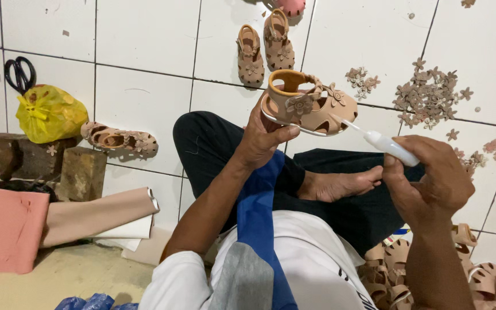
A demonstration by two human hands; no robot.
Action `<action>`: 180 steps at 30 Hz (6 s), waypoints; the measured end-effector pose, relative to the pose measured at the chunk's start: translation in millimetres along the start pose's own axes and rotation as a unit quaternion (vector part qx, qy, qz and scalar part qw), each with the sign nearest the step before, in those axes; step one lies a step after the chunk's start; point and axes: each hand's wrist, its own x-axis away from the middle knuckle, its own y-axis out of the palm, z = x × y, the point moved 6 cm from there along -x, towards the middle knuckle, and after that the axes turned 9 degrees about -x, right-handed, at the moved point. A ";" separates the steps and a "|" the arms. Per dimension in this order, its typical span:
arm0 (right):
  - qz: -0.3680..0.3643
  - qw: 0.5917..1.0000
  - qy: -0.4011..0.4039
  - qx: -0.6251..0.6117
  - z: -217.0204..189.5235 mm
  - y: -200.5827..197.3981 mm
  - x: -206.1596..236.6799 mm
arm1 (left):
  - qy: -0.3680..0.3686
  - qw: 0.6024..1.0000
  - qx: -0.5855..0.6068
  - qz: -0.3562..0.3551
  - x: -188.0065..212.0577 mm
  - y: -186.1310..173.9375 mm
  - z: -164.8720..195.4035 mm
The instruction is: The person sits on the floor and glues small flower-shaped decorations onto the toe strap of children's sandals. They pick up a sandal, apply glue from a squeeze bottle onto the strap, press a flower piece onto the glued spot, and set the finished sandal aside with others.
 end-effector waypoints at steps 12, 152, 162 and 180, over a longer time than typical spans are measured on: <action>0.194 0.939 0.178 -0.221 37.9 -3.5 4.4 | 0.013 1.000 0.021 0.017 -2.1 -17.1 5.2; 0.048 0.941 0.194 -0.273 17.4 -14.0 -10.2 | -0.109 0.982 0.043 -0.150 -29.7 77.4 -58.6; -0.233 0.819 0.443 -0.280 43.9 45.8 -14.6 | -0.122 0.974 -0.158 -0.108 -39.1 67.6 -69.4; -0.205 0.774 0.474 -0.366 64.2 65.8 17.3 | -0.040 0.958 -0.226 -0.174 -46.3 83.3 -48.4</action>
